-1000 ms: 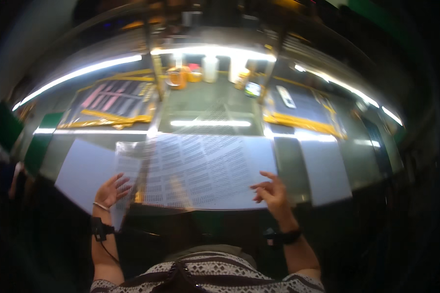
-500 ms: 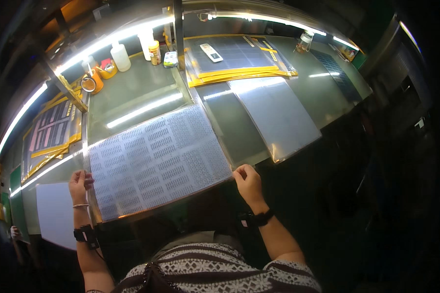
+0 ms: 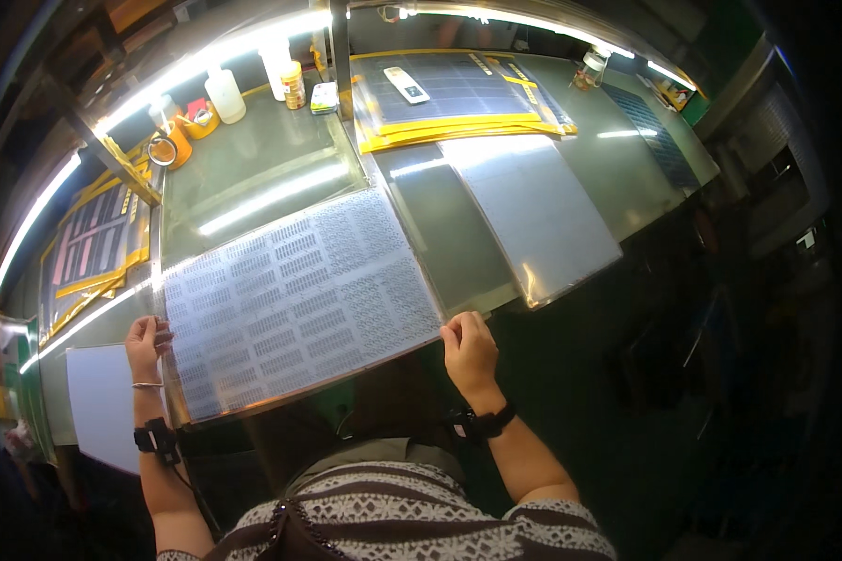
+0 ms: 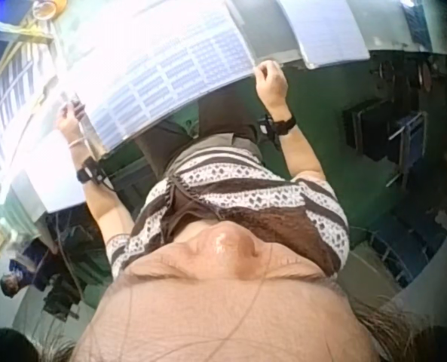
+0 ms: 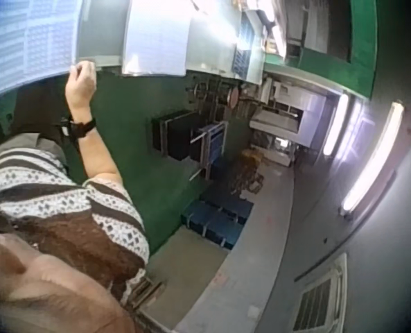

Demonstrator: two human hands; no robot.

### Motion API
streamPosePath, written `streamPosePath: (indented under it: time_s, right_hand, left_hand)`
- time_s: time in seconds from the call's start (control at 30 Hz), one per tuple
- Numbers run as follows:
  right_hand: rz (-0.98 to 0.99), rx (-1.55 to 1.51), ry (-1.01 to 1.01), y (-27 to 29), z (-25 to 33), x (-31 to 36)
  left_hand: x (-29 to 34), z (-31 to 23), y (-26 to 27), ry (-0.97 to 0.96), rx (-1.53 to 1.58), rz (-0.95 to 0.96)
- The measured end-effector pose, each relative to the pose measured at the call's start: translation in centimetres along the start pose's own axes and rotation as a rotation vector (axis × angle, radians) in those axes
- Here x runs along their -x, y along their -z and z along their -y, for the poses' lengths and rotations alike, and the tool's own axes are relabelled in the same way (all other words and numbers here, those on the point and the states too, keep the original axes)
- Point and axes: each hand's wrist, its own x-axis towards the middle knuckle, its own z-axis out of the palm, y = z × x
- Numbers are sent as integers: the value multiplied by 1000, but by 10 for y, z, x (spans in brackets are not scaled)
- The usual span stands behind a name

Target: Organizing and transferring metal plates and frames between storage racks and a workstation in a fabrication facility.

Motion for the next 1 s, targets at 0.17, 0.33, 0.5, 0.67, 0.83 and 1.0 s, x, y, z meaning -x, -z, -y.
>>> streamPosePath:
  time_s: [0.17, 0.33, 0.5, 0.67, 0.83, 1.0]
  right_hand:
    - [2, -16, -84, 2, 7, 0]
    - [3, -19, -134, -6, -4, 5]
    - [81, -418, -365, -6, 1, 0]
    - [63, -303, -177, -5, 0, 3]
    - [84, -345, -183, -3, 0, 1]
    - [115, -478, -347, -2, -1, -3]
  left_hand:
    - [-2, 12, -1, 78, 31, -13]
    - [-4, 13, -4, 112, 36, -22]
    - [-5, 17, -7, 146, 45, -23]
    - [-6, 20, -5, 161, 54, -20]
    - [-5, 18, -9, 172, 37, -20]
    - [-3, 15, -11, 186, 38, -17]
